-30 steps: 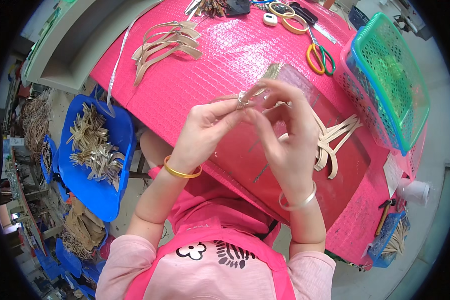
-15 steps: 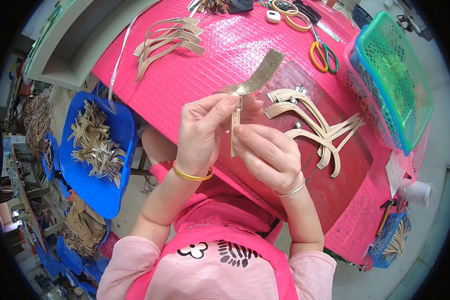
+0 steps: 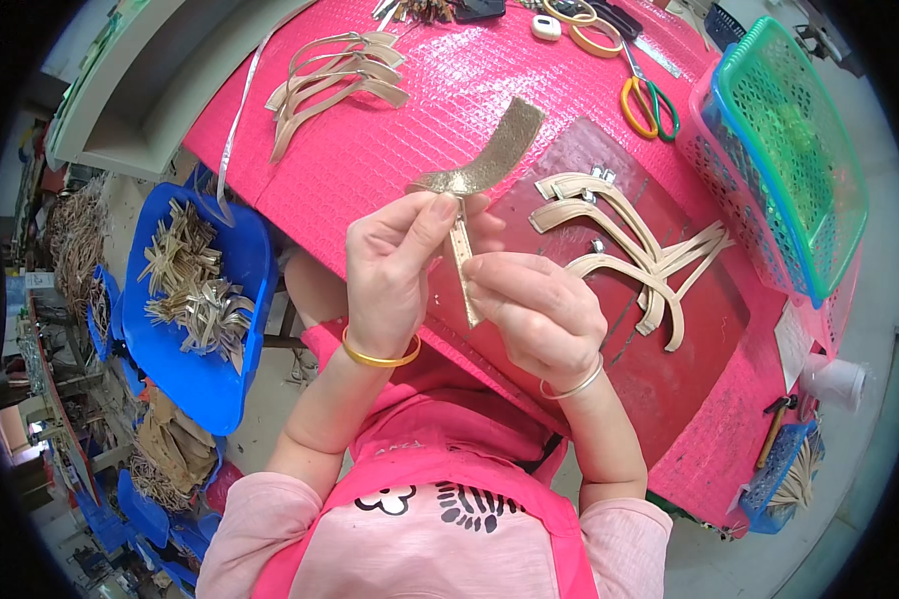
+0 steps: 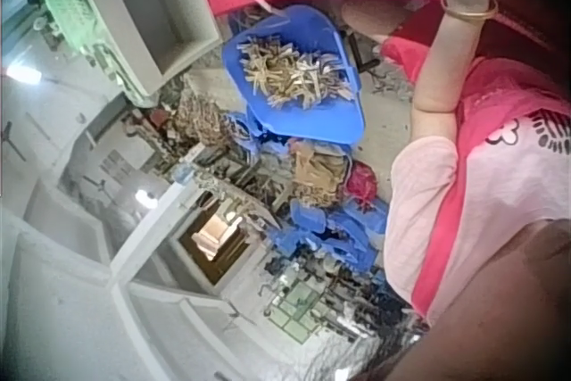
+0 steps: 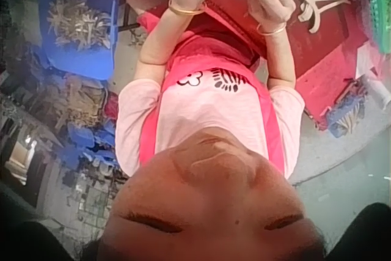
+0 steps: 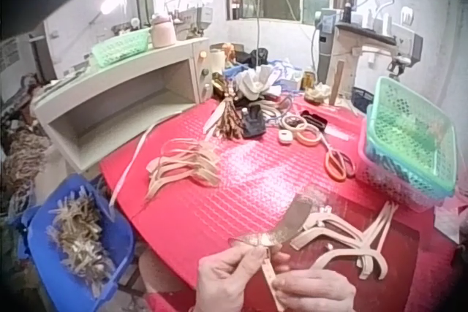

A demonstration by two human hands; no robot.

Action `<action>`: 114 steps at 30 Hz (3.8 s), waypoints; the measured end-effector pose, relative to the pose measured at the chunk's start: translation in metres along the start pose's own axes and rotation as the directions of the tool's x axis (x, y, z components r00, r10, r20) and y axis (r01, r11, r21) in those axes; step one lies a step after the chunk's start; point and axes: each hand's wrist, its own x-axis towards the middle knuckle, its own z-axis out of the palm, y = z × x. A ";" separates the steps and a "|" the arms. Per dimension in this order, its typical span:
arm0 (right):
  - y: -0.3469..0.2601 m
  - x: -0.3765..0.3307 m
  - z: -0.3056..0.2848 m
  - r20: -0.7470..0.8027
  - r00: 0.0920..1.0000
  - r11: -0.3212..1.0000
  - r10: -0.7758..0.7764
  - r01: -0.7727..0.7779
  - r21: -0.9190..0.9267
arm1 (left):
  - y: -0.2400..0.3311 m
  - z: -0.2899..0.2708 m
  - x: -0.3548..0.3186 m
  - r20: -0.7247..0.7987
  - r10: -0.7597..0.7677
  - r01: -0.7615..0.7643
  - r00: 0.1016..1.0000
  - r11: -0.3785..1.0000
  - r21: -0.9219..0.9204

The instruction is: Manually assembling and organizing decorative shoe straps by threading metallic buckles onto them.

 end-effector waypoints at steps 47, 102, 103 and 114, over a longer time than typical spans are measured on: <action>0.044 0.015 0.031 0.133 0.722 0.707 0.679 -0.692 0.149 | 0.009 -0.046 0.013 0.412 0.426 -0.525 0.805 0.190 0.830; 0.054 -0.042 -0.168 0.451 0.382 0.576 0.807 -0.339 -0.744 | -0.108 0.050 0.063 0.798 0.000 -0.777 0.603 0.230 0.587; 0.051 -0.050 -0.176 0.453 0.384 0.579 0.805 -0.339 -0.742 | -0.113 0.056 0.057 0.756 0.040 -0.751 0.654 0.154 0.642; -0.013 -0.068 -0.196 0.507 0.521 0.723 0.687 -0.560 -0.404 | -0.008 0.010 0.062 0.438 -0.729 0.305 0.526 0.643 0.703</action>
